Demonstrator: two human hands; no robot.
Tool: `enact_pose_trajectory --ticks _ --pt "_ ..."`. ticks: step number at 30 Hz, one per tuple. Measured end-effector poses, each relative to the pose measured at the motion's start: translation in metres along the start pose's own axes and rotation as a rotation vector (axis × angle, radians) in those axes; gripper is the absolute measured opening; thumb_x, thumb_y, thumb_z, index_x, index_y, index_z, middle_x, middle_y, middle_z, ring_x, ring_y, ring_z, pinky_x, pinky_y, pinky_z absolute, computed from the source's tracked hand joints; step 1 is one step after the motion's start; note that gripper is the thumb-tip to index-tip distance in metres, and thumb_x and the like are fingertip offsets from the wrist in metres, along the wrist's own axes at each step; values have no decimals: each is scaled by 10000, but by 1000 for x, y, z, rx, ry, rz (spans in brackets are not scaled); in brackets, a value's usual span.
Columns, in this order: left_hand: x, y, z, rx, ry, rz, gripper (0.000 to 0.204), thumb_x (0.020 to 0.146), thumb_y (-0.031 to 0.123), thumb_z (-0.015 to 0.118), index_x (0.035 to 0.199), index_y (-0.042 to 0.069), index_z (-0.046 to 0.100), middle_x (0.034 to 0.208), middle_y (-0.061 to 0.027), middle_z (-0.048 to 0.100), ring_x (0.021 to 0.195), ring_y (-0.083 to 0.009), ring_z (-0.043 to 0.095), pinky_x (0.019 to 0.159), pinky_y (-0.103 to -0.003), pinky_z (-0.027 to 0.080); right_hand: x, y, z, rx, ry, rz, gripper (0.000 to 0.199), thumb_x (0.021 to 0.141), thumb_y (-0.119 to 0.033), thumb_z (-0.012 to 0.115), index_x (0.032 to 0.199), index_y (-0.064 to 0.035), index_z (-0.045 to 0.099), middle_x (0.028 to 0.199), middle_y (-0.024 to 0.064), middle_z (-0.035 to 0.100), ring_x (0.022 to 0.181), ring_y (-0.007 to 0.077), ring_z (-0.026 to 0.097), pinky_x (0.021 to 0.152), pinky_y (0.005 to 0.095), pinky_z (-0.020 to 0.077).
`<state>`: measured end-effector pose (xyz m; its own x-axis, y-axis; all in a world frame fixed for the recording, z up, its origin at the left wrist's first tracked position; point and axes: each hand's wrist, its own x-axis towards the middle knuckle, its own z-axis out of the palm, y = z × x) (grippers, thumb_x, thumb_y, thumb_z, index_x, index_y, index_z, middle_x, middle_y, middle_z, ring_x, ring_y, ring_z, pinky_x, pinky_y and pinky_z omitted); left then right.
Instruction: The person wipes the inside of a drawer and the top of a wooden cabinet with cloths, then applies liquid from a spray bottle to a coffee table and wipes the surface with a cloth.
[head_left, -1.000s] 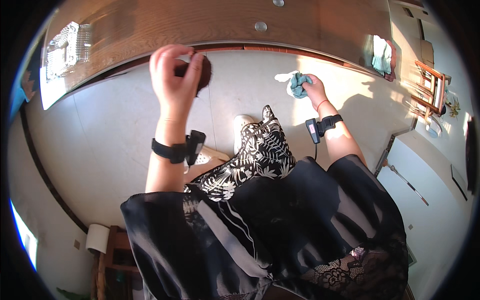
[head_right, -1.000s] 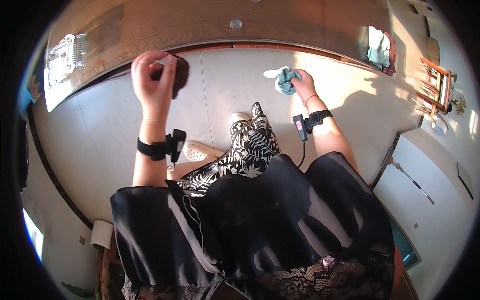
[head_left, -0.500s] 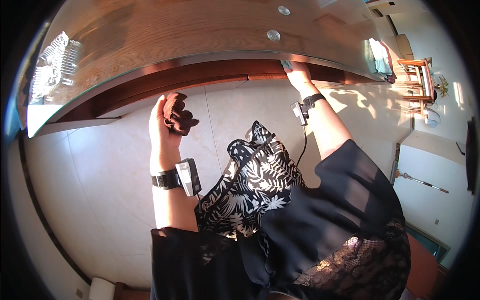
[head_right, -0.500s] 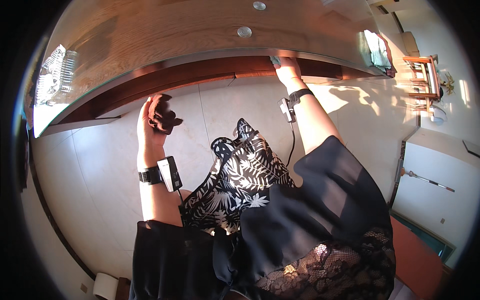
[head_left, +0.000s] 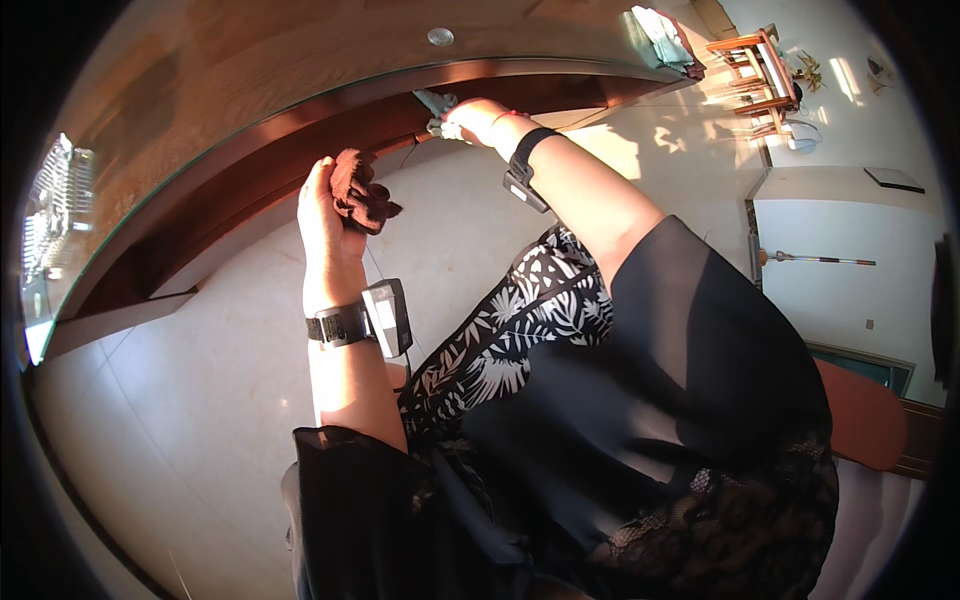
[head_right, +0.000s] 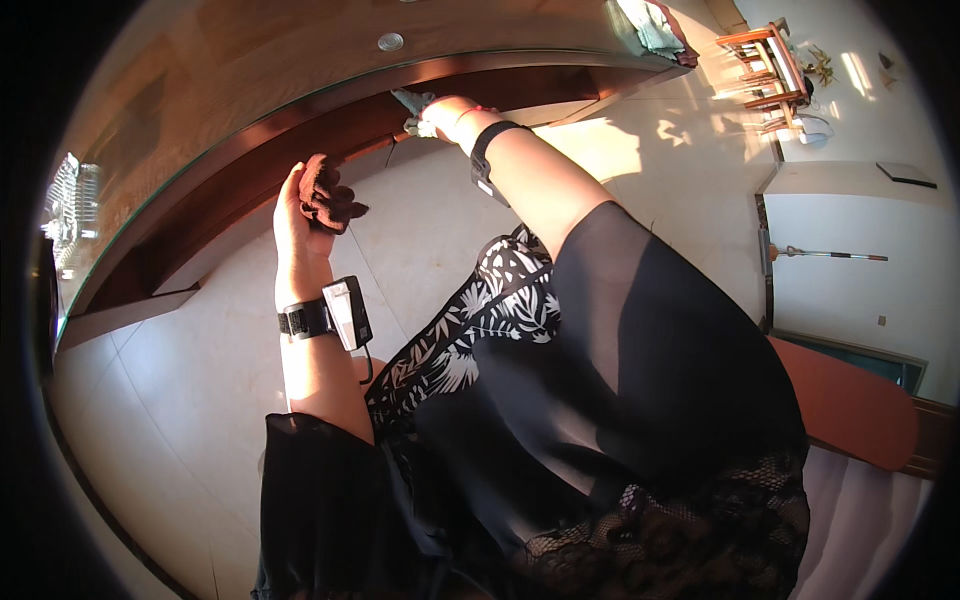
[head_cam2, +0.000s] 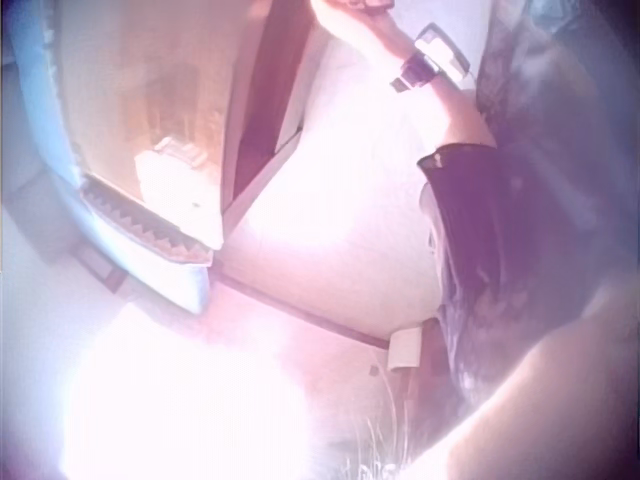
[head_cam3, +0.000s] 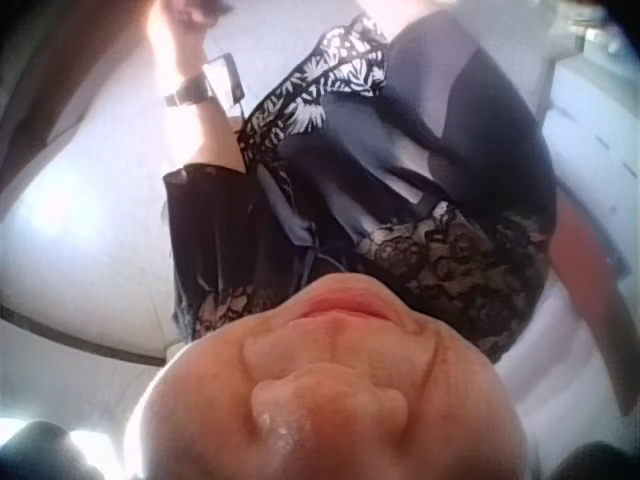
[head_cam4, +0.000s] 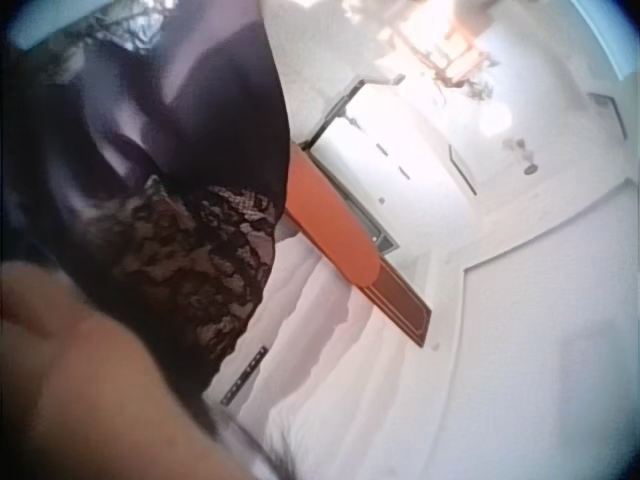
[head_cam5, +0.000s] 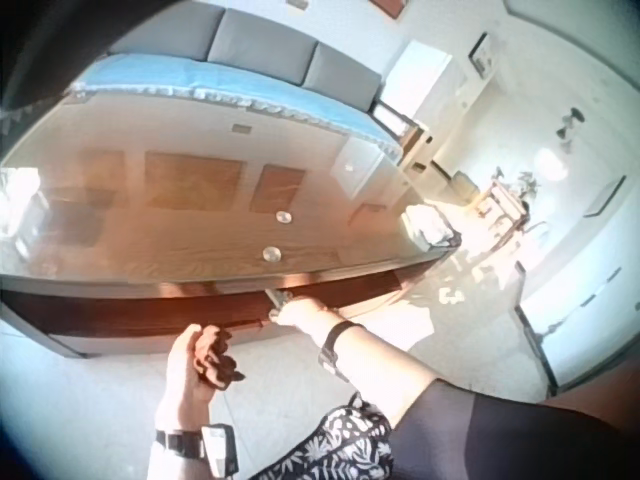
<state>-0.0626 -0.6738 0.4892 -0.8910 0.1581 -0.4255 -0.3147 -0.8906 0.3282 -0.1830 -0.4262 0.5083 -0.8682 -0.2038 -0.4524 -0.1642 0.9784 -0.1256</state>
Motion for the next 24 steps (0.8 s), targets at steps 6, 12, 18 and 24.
enact_pose_trajectory --ticks 6,12,18,24 --pt "-5 -11 43 147 100 -18 185 911 244 540 943 72 597 843 -73 651 721 -182 622 619 -324 520 -49 58 6 1363 10 74 267 876 -186 555 1061 -27 664 1042 25 649 977 122 570 846 245 419" --pt "-15 7 11 211 267 96 185 908 223 557 995 63 590 870 -64 627 731 -198 615 617 -334 531 -39 237 -51 536 679 42 316 872 -155 599 1147 1 599 1021 118 672 890 197 642 794 305 500" --pt "-37 5 67 197 317 39 219 898 274 588 968 69 615 787 -58 637 632 -204 617 527 -322 524 18 363 -89 -28 510 482 501 860 -437 531 1277 -160 529 1306 154 528 1151 337 544 946 422 453" --pt "-25 1 52 305 312 71 252 919 305 547 944 62 608 762 -54 627 584 -192 582 491 -309 471 44 117 -64 21 707 -172 265 895 -308 508 1024 -123 647 916 167 655 801 376 626 696 469 505"
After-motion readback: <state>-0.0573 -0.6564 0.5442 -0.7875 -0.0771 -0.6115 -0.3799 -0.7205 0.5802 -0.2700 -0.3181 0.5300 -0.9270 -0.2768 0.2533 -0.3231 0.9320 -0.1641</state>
